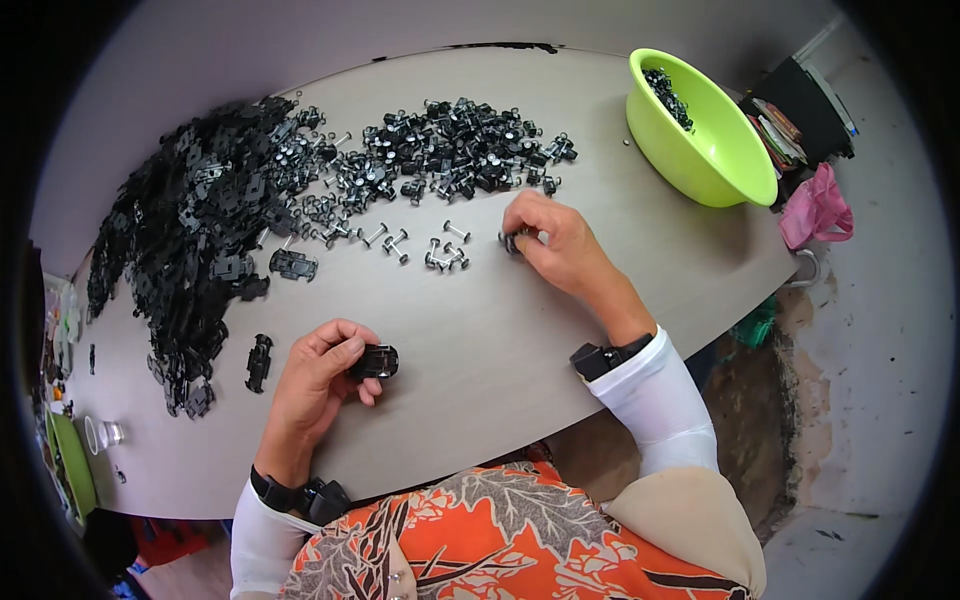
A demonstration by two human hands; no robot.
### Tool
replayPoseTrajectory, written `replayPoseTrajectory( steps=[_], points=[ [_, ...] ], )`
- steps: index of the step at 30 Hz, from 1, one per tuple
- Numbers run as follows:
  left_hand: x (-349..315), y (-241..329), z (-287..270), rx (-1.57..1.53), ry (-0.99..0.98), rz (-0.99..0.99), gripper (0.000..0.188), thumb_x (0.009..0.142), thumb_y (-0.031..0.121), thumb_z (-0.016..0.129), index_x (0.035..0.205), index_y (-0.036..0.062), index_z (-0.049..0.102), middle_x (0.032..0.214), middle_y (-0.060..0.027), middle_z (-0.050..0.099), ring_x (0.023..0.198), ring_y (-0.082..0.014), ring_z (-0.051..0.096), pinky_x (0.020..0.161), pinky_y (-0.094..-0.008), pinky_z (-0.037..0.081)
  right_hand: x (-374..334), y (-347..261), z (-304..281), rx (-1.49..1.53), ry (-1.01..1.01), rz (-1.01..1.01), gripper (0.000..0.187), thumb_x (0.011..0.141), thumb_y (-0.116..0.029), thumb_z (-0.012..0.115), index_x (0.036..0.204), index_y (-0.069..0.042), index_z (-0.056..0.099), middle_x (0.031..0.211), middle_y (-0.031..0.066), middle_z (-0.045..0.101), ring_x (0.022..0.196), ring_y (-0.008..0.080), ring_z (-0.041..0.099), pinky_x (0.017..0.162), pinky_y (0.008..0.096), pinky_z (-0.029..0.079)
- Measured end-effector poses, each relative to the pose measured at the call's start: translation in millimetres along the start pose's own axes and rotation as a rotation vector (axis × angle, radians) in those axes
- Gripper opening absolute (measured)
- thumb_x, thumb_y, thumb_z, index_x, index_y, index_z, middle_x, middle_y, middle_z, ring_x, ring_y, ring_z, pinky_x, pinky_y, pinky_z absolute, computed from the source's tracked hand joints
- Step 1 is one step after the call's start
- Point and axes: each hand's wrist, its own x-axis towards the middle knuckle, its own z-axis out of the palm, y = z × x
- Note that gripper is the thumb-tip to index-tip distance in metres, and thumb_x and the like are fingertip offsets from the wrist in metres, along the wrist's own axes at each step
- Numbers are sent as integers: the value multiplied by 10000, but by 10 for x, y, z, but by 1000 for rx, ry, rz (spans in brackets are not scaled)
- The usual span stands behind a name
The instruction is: The person assembles small metal bolts into black plastic clips by hand. They repeatedly pick up a bolt and a clip, insert the bolt into the clip, and place the assembled unit on the table.
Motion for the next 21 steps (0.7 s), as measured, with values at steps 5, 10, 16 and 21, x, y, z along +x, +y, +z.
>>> replayPoseTrajectory(
  steps=[5, 10, 16, 21],
  points=[
    [6, -2, 17, 10, -11, 0, 189, 923, 187, 587, 971, 4, 585, 777, -94, 637, 582, -142, 630, 497, -248, 521, -155, 86, -77, -44, 231, 14, 129, 742, 95, 526, 831, 16, 576, 849, 73, 607, 738, 197, 580, 663, 290, 458],
    [-9, 17, 45, -15, -7, -23, 300, 958, 248, 525, 1066, -29, 568, 873, -142, 642, 696, -189, 659, 605, -268, 550, -210, -315, 14, -349, 36, 156, 47, 764, -21, 610, 811, -23, 608, 848, 117, 602, 671, 274, 595, 596, 351, 465],
    [24, 39, 0, -253, -111, -94, 478, 996, 332, 440, 1157, -113, 507, 1050, -236, 618, 892, -308, 672, 754, -345, 577, -165, -449, 232, -216, 83, -5, 97, 724, 42, 596, 812, 1, 598, 824, 95, 583, 605, 221, 567, 551, 319, 456],
    [21, -7, -42, -378, -201, -100, 441, 988, 285, 457, 1160, -117, 506, 1059, -225, 620, 922, -311, 662, 793, -351, 575, -124, -1102, 558, 108, -65, -324, 152, 705, 71, 591, 829, -16, 595, 831, 95, 546, 634, 228, 567, 554, 315, 466]
  ],
)
